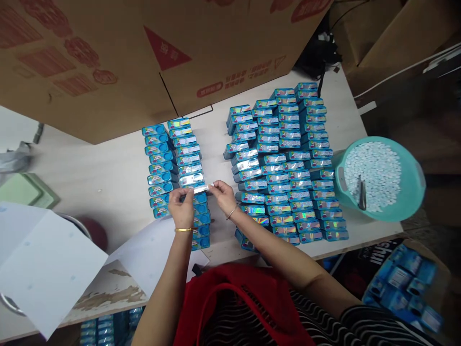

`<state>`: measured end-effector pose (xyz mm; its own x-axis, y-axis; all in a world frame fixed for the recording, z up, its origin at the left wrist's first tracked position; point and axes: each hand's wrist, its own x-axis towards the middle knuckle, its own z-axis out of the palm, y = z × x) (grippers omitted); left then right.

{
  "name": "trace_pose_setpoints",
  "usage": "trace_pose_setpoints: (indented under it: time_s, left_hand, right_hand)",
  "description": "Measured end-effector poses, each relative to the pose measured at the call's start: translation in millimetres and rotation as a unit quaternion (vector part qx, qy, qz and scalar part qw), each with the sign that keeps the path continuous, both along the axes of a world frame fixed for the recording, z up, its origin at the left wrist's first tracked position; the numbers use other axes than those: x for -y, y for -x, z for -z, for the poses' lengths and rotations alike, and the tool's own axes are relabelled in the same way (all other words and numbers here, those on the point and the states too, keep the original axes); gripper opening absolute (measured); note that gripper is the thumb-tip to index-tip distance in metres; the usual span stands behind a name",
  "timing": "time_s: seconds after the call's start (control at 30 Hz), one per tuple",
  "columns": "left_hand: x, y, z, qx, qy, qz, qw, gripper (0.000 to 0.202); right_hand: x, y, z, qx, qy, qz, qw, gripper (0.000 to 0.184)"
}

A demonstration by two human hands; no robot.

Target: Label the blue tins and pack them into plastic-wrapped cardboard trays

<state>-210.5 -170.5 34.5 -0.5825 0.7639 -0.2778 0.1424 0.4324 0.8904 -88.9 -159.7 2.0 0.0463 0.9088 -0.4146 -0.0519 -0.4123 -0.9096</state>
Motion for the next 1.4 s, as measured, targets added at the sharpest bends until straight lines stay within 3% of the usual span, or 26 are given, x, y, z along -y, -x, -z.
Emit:
trace_pose_setpoints:
  time_s: [0.1,0.23,0.37,0.47,0.57,0.67,0.73,0.87,0.93,1.03,1.1,1.17,1.23,1.3,1.4]
  left_hand:
    - [-3,3,8.7,-0.147,0.019,0.042,0.988,0.012]
    - [-5,0,12.9,-0.255,0.076,0.093,0.959,0.011]
    - [-5,-1,12.7,-0.315,0.111,0.127,0.934,0.015]
    - [-6,3,9.2,-0.326,0.123,0.106,0.931,0.043]
    - [-8,7,5.5,-0.324,0.131,0.105,0.931,0.063]
    - [-9,6,4.1,-0.333,0.134,0.111,0.927,0.065]
    - [-9,4,4.1,-0.342,0.139,0.112,0.923,0.066]
    - [-5,17,3.0,-0.342,0.094,0.143,0.924,0.047]
    - [4,41,2.2,-0.329,0.023,0.155,0.931,0.031]
    - [31,93,2.1,-0.336,-0.012,0.120,0.934,0.028]
    - [56,126,2.8,-0.360,0.079,0.124,0.921,0.032]
    - [84,151,4.2,-0.360,0.196,0.173,0.896,0.035]
    - [111,163,6.8,-0.333,0.268,0.227,0.875,0.031]
    - [134,165,11.5,-0.306,0.281,0.261,0.871,0.023]
    - [156,158,22.4,-0.308,0.284,0.258,0.871,0.038]
  right_hand:
    - [-4,-2,6.8,0.090,-0.052,-0.017,0.994,0.031]
    - [-9,-5,14.8,0.195,-0.090,-0.049,0.976,0.027]
    - [-8,-2,29.5,0.180,-0.068,-0.051,0.980,0.026]
    - [-2,3,36.1,0.132,-0.017,-0.022,0.991,0.024]
    - [9,6,34.2,0.165,-0.060,-0.043,0.984,0.035]
    - [22,7,29.6,0.230,-0.133,-0.128,0.956,0.043]
    - [27,6,28.1,0.285,-0.133,-0.188,0.930,0.050]
    - [26,-4,26.3,0.414,-0.100,-0.328,0.843,0.064]
    - [24,-11,23.7,0.450,-0.093,-0.359,0.813,0.064]
    - [26,-19,16.0,0.455,-0.130,-0.320,0.821,0.058]
    - [30,-20,7.4,0.433,-0.177,-0.276,0.840,0.053]
    - [36,-16,-4.6,0.395,-0.223,-0.249,0.855,0.049]
    - [44,-6,-19.1,0.351,-0.264,-0.247,0.863,0.045]
    - [54,9,-34.0,0.308,-0.294,-0.261,0.866,0.039]
    - [74,37,-48.8,0.257,-0.323,-0.305,0.858,0.033]
